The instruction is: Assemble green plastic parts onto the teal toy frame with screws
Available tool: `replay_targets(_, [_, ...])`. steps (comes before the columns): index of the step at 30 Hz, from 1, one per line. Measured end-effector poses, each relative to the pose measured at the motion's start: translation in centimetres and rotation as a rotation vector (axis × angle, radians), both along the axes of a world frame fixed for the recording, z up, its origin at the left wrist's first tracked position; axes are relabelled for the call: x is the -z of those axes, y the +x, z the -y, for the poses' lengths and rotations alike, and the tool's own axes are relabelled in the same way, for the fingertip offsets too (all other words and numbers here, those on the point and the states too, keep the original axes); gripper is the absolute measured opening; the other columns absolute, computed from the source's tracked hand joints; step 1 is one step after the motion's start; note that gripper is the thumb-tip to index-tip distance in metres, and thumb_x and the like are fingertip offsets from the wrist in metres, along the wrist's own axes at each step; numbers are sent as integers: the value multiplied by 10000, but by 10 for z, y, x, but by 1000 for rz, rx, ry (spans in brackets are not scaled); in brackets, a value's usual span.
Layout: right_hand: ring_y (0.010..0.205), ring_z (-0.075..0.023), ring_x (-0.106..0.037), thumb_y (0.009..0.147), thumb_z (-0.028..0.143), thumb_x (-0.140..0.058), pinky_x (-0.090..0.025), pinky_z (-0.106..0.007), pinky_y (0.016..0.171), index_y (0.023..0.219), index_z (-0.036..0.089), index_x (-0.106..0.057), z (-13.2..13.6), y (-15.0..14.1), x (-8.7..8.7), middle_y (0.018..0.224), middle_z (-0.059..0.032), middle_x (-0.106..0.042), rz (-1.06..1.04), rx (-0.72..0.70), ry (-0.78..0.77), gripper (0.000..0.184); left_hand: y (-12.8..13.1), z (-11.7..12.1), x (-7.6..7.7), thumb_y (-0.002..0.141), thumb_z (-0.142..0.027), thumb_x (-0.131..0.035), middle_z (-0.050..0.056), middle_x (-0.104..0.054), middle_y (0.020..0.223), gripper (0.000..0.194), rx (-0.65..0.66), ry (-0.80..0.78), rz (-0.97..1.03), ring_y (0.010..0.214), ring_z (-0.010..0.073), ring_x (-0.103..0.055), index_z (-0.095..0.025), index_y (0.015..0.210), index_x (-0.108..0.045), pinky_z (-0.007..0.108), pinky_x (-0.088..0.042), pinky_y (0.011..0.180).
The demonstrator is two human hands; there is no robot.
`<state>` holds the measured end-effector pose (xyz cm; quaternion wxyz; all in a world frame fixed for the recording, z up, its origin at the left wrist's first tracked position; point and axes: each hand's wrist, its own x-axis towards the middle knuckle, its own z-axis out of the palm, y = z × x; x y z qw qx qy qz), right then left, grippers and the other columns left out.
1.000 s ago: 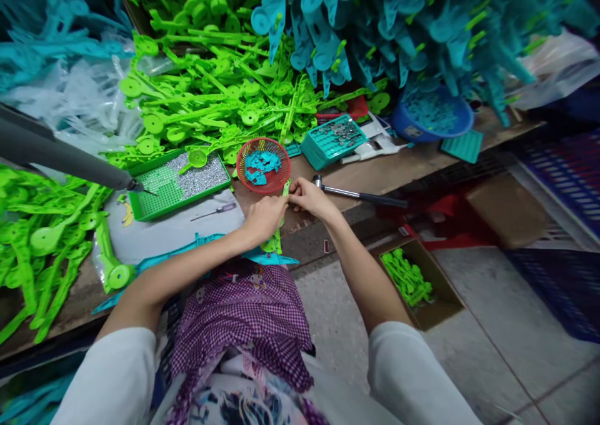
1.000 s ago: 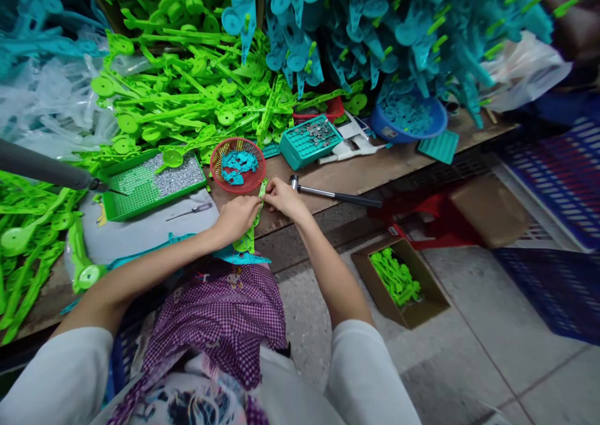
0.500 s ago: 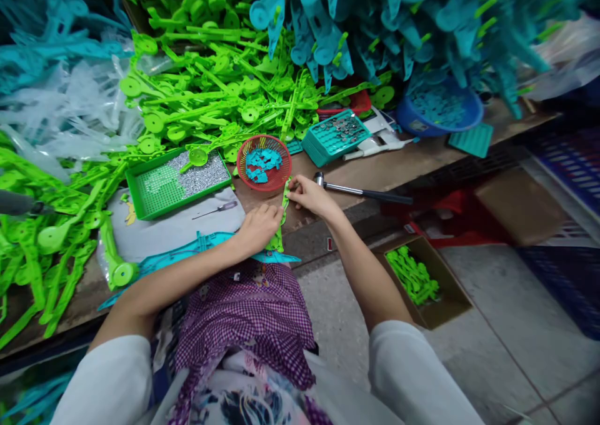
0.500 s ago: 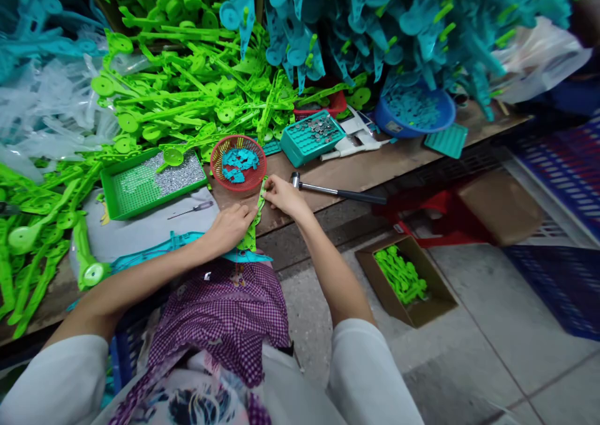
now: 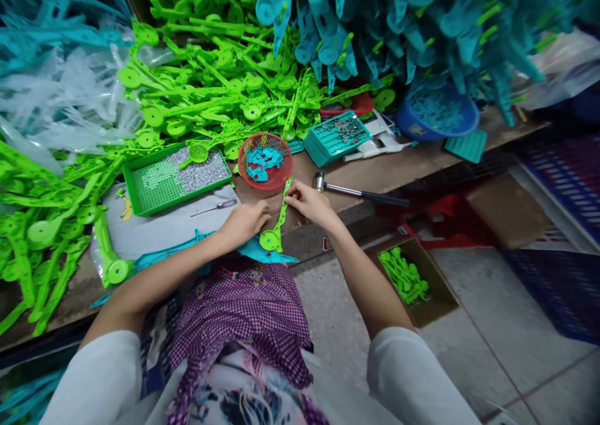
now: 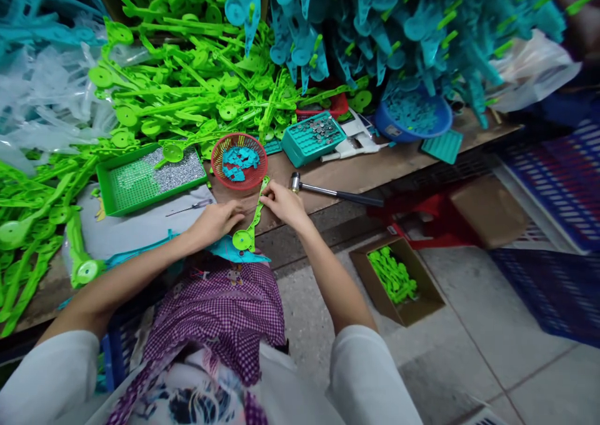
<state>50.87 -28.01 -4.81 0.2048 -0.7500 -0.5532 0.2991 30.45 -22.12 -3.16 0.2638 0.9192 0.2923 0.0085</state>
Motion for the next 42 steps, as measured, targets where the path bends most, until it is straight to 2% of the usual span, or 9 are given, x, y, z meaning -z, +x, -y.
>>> replay_targets(3, [733, -139, -584, 846, 341, -590, -325, -240, 616, 927, 237, -595, 0, -1, 1, 855, 10, -672, 13, 12, 6, 132, -5, -6, -1, 894, -273, -560, 53, -719, 770, 189, -135, -157, 10, 686, 172, -637, -156, 909, -708, 279, -444, 681])
replay_targets(9, [753, -144, -587, 841, 329, -597, -323, -241, 618, 920, 240, -600, 0, -2, -1, 861, 8, -676, 26, 21, 3, 119, 7, -14, 0, 836, -246, -566, 3, -659, 676, 141, -81, -595, 117, 612, 117, -576, -158, 761, -648, 230, -416, 615])
replay_targets(12, [755, -144, -589, 841, 329, -600, -324, -239, 612, 915, 240, -602, 0, -3, -2, 862, 8, -679, 27, 12, 14, 116, 15, -12, 5, 826, -234, -534, -18, -617, 644, 128, -117, -818, 119, 552, 93, -536, -158, 737, -585, 210, -420, 562])
replay_targets(18, [754, -143, -587, 853, 330, -591, -323, -243, 614, 936, 236, -604, 1, -4, -3, 870, 7, -677, 34, 17, 2, 127, 19, -4, 12, 776, -110, -501, -39, -592, 591, 102, -248, -670, 76, 523, 88, -491, -153, 828, -577, 191, -346, 496])
replay_targets(21, [766, -148, -592, 852, 327, -595, -319, -245, 611, 928, 236, -607, 0, -3, -4, 871, 6, -681, 37, 10, -1, 119, 16, -2, 14, 797, -181, -549, -38, -576, 580, 70, -261, -643, 135, 537, 92, -494, -145, 814, -607, 200, -348, 512])
replay_targets(26, [783, -154, -601, 846, 327, -600, -314, -248, 607, 907, 236, -612, 0, -3, -4, 863, 6, -685, 48, 14, 18, 110, 18, -4, 17, 738, -338, -667, -37, -550, 548, 205, -306, -661, 177, 498, 75, -419, -134, 724, -679, 209, -298, 498])
replay_targets(29, [778, -154, -601, 843, 320, -598, -319, -246, 606, 903, 239, -610, 0, -3, -4, 857, 7, -684, 39, 13, 22, 101, 23, -1, 18, 727, -353, -674, -21, -589, 568, 220, -300, -647, 162, 502, 82, -436, -136, 693, -689, 218, -312, 505])
replay_targets(35, [789, -152, -600, 842, 310, -598, -317, -245, 613, 903, 240, -602, 0, -3, -3, 873, 7, -685, 29, 10, 21, 93, 24, 12, 10, 778, -311, -653, -13, -599, 554, 190, -358, -398, 112, 532, 109, -497, -143, 701, -692, 229, -336, 540])
replay_targets(42, [798, -155, -603, 846, 309, -592, -318, -249, 624, 902, 238, -593, 0, -2, -2, 872, 8, -679, 20, 3, 19, 90, 28, 11, 13, 763, -294, -653, -4, -624, 592, 171, -372, -380, 79, 549, 121, -520, -148, 677, -675, 239, -338, 548])
